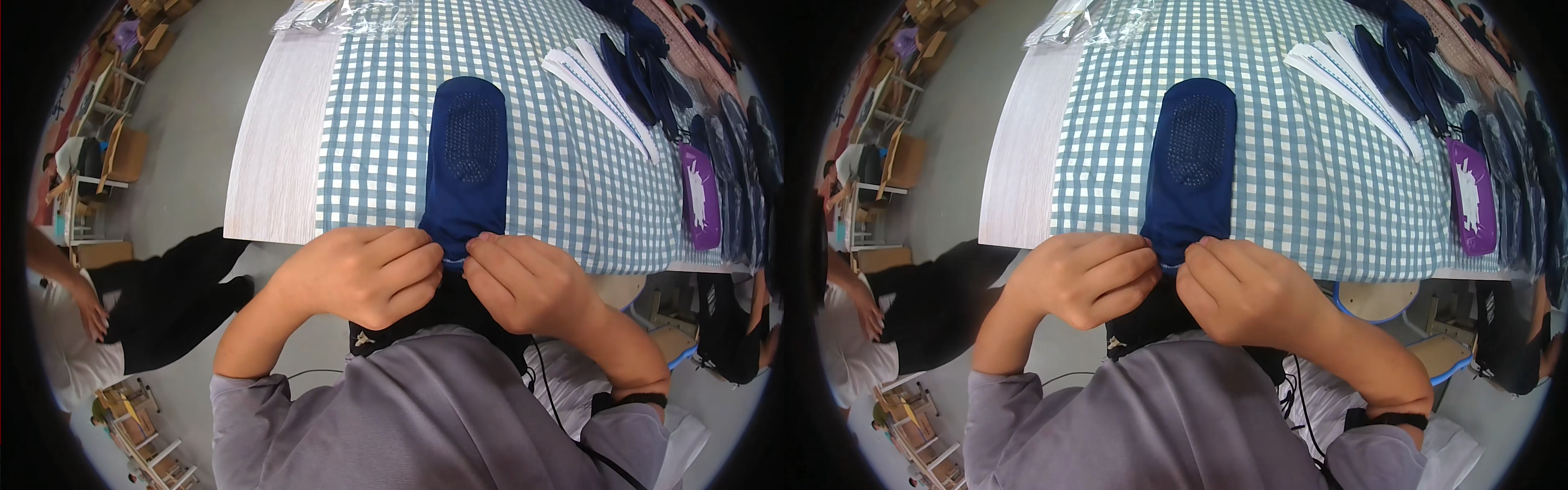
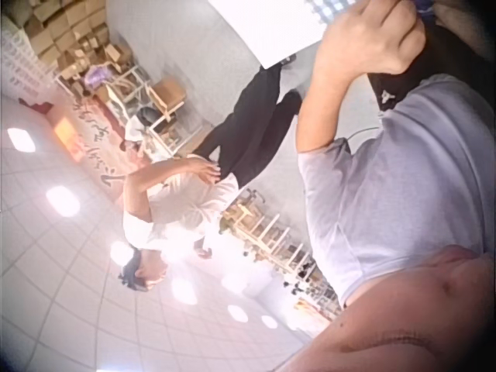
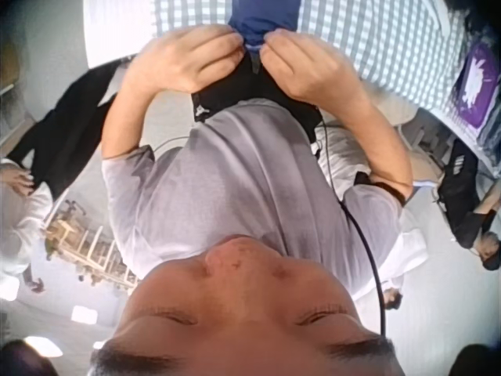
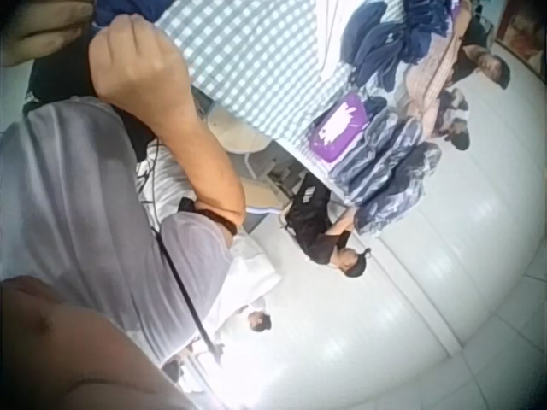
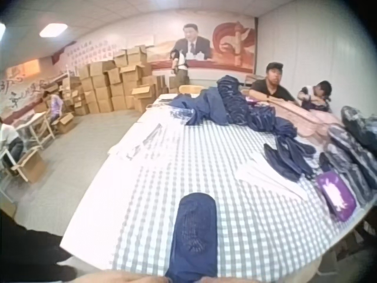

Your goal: The person is inspecting a pair of blue socks, turning them over, checking the stitching, and then rolling them up with a paper band.

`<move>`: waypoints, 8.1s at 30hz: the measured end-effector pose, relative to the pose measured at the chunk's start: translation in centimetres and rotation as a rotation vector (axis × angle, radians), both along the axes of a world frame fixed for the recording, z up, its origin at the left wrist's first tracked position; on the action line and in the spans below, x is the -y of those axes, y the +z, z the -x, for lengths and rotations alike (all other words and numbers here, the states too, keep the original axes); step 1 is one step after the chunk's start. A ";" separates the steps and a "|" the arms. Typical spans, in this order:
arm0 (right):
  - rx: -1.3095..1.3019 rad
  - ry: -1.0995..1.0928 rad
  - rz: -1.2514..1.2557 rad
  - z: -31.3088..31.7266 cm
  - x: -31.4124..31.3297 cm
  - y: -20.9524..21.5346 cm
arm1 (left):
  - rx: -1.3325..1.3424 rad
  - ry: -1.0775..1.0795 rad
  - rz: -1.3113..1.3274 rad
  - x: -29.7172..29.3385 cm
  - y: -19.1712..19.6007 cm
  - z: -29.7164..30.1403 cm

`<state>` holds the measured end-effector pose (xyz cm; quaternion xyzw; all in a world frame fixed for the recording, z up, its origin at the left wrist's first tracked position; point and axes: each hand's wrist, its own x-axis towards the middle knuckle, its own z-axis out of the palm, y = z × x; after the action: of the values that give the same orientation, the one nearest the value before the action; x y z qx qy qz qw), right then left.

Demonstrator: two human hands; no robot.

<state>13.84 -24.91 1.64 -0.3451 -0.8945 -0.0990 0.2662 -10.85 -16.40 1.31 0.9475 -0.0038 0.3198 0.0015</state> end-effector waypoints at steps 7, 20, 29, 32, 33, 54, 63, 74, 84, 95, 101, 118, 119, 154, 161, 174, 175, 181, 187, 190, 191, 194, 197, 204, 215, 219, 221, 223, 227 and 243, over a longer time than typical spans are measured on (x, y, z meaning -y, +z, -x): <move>-0.008 0.065 0.093 -0.9 -1.1 1.0 | -0.148 -0.049 0.425 -2.6 2.0 -0.3; -0.203 0.043 0.529 -2.2 -3.3 2.2 | -0.309 0.090 0.944 -4.7 3.1 -2.1; -0.047 -0.021 0.367 -1.3 -2.2 2.6 | -0.432 0.154 0.941 -5.2 4.2 -3.2; 0.031 -0.045 0.476 -1.5 -2.8 3.4 | -0.492 0.193 0.935 -5.2 4.6 -3.6; -0.015 -0.048 0.575 -1.5 -3.1 3.7 | -0.513 0.212 0.950 -5.2 4.7 -3.7; -0.086 -0.261 0.521 0.1 -4.0 5.1 | -0.701 0.377 0.897 -6.2 6.2 -5.5; 0.084 -0.193 0.147 1.5 -1.4 2.3 | -0.498 0.320 0.878 -5.6 4.6 -4.1; 0.134 -0.157 0.234 0.4 -1.0 2.6 | -0.137 0.099 0.534 -2.8 2.1 -1.3; 0.028 -0.160 0.349 0.1 -1.6 2.9 | -0.131 0.133 0.411 -2.4 1.3 -2.3; -0.199 -0.162 0.763 -1.4 -6.4 3.8 | -0.322 0.180 0.805 -5.4 3.4 -3.9; -0.162 -0.151 0.809 -1.5 -7.2 4.4 | -0.371 0.318 0.684 -4.8 3.9 -3.8; -0.223 0.033 0.258 -2.3 -5.0 1.7 | -0.169 0.326 0.373 -2.2 1.9 -3.9; -0.222 0.037 0.251 -2.2 -4.8 1.5 | -0.163 0.310 0.397 -2.3 1.8 -3.9; -0.123 0.016 0.636 -3.4 -9.3 3.1 | -0.209 0.204 0.439 -4.4 2.7 -4.4; -0.136 0.107 0.228 -4.0 -7.4 1.3 | -0.225 0.153 0.625 -5.5 2.8 -4.6; -0.060 -0.019 0.552 -3.2 -9.0 3.4 | -0.466 0.215 0.899 -8.6 4.2 -5.7; -0.066 -0.043 0.573 -3.2 -9.2 3.6 | -0.465 0.215 0.900 -8.9 4.2 -5.7; -0.098 -0.016 0.595 -3.5 -10.3 3.7 | -0.293 0.167 0.645 -7.3 3.7 -5.0; -0.073 -0.032 0.636 -3.6 -10.2 3.7 | -0.177 0.186 0.441 -5.6 2.4 -4.6; -0.088 -0.034 0.516 -3.9 -9.5 2.8 | -0.187 0.190 0.538 -5.9 2.5 -4.8; -0.087 -0.031 0.516 -3.9 -9.2 2.6 | -0.211 0.186 0.570 -6.0 2.7 -4.8; -0.120 0.069 0.229 -3.7 -8.3 2.1 | -0.238 0.170 0.637 -6.6 2.9 -5.0; -0.069 0.170 0.090 -3.4 -7.8 1.9 | -0.260 0.143 0.701 -7.5 3.0 -5.2; 0.055 0.092 0.110 -3.3 -8.8 2.1 | -0.322 0.100 0.805 -9.3 3.6 -5.8; -0.037 0.001 0.410 -3.9 -11.2 3.0 | -0.342 0.180 0.736 -10.0 4.2 -5.8; -0.081 -0.020 0.503 -4.0 -11.5 3.1 | -0.267 0.188 0.556 -7.3 3.9 -5.4; -0.082 -0.026 0.535 -4.1 -11.4 3.2 | -0.241 0.195 0.475 -6.9 3.2 -5.3; -0.089 -0.030 0.517 -4.2 -11.4 3.0 | -0.212 0.190 0.448 -7.1 2.4 -5.3; -0.116 0.016 0.434 -4.7 -11.1 2.2 | -0.166 0.178 0.445 -7.4 1.7 -5.5; 0.019 0.057 0.259 -4.6 -11.3 2.0 | -0.358 0.102 0.786 -10.7 3.8 -6.5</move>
<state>18.47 -13.58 3.59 -0.3503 -0.9117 0.0217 0.2137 -4.37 -5.70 5.15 0.9143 0.1654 0.1272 0.3471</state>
